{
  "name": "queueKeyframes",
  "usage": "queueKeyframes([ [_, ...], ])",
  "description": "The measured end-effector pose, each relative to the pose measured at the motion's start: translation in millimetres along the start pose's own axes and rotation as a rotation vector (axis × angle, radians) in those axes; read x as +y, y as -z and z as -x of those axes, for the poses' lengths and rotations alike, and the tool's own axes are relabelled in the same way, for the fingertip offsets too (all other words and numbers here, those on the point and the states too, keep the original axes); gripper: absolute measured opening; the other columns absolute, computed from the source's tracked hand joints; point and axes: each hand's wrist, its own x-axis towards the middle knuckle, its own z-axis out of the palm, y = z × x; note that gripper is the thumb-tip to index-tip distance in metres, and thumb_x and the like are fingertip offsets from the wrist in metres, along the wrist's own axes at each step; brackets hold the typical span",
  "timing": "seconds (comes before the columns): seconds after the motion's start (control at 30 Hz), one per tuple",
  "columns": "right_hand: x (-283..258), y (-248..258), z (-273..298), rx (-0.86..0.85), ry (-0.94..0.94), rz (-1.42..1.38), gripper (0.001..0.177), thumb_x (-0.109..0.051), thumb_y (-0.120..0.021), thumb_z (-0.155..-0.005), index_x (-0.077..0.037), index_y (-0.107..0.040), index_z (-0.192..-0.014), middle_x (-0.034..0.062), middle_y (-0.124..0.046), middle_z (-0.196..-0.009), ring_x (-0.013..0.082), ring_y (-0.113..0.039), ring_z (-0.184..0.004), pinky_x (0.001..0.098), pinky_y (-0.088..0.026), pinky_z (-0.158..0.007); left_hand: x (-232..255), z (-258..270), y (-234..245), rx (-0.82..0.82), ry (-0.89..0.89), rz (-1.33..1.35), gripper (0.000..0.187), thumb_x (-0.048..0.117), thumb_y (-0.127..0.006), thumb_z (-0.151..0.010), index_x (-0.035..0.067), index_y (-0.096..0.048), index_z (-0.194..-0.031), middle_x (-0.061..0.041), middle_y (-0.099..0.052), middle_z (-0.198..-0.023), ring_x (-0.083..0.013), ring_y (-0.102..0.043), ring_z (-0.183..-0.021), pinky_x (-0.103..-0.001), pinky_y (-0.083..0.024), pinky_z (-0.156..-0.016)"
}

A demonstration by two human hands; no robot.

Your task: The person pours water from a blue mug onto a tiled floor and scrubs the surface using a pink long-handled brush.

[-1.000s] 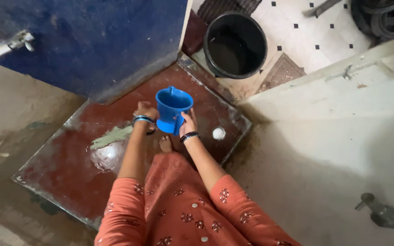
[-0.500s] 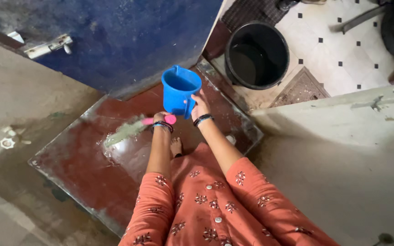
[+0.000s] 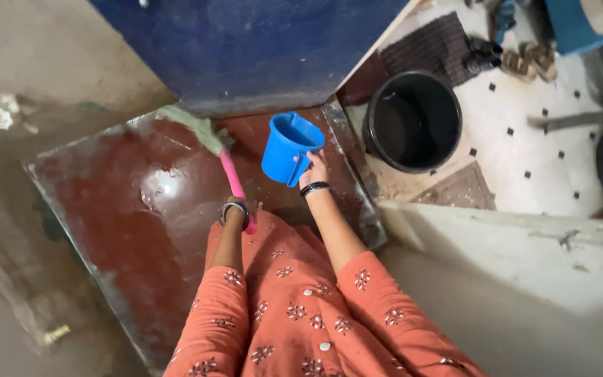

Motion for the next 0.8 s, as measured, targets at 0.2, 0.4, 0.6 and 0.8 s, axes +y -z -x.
queueKeyframes([
  [0.2, 2.7, 19.9, 16.7, -0.044, -0.056, -0.029, 0.05, -0.004, -0.06, -0.088, -0.012, -0.054, -0.138, 0.013, -0.061, -0.126, 0.0286, -0.062, -0.112, 0.0436, -0.059, -0.089, -5.9, 69.4, -21.5, -0.013, -0.006, -0.229, 0.052, 0.017, -0.071, -0.072, 0.021, -0.065, -0.124, -0.018, -0.072, -0.105, -0.0353, -0.073, -0.098, -0.048, -0.058, -0.08],
  [0.4, -6.6, 46.9, 31.9, 0.011, -0.035, -0.039, 0.04, -0.004, -0.062, -0.09, -0.009, -0.058, -0.129, 0.0147, -0.063, -0.12, 0.0301, -0.065, -0.105, 0.0441, -0.06, -0.087, 4.6, 108.6, -38.4, -0.087, 0.076, -0.209, 0.042, 0.015, -0.069, -0.071, 0.005, -0.076, -0.111, -0.023, -0.08, -0.109, -0.0349, -0.079, -0.1, -0.045, -0.062, -0.083],
  [0.6, -18.0, 74.7, 46.6, 0.122, 0.004, -0.096, 0.043, 0.0, -0.063, -0.085, -0.011, -0.058, -0.126, 0.0123, -0.064, -0.117, 0.0299, -0.066, -0.103, 0.0453, -0.062, -0.083, 40.7, 146.8, -62.7, -0.131, -0.072, -0.406, 0.044, 0.036, -0.074, -0.076, 0.012, -0.076, -0.113, -0.017, -0.072, -0.12, -0.0359, -0.067, -0.117, -0.048, -0.053, -0.099],
  [0.8, -31.1, 86.3, 57.1, 0.182, 0.08, -0.18, 0.044, -0.001, -0.064, -0.086, -0.01, -0.055, -0.129, 0.0145, -0.061, -0.119, 0.0322, -0.064, -0.108, 0.0468, -0.06, -0.087, 50.4, 188.4, -56.8, -0.132, -0.102, -0.292, 0.043, 0.031, -0.071, -0.078, 0.01, -0.074, -0.115, -0.018, -0.07, -0.122, -0.0387, -0.065, -0.12, -0.051, -0.056, -0.096],
])
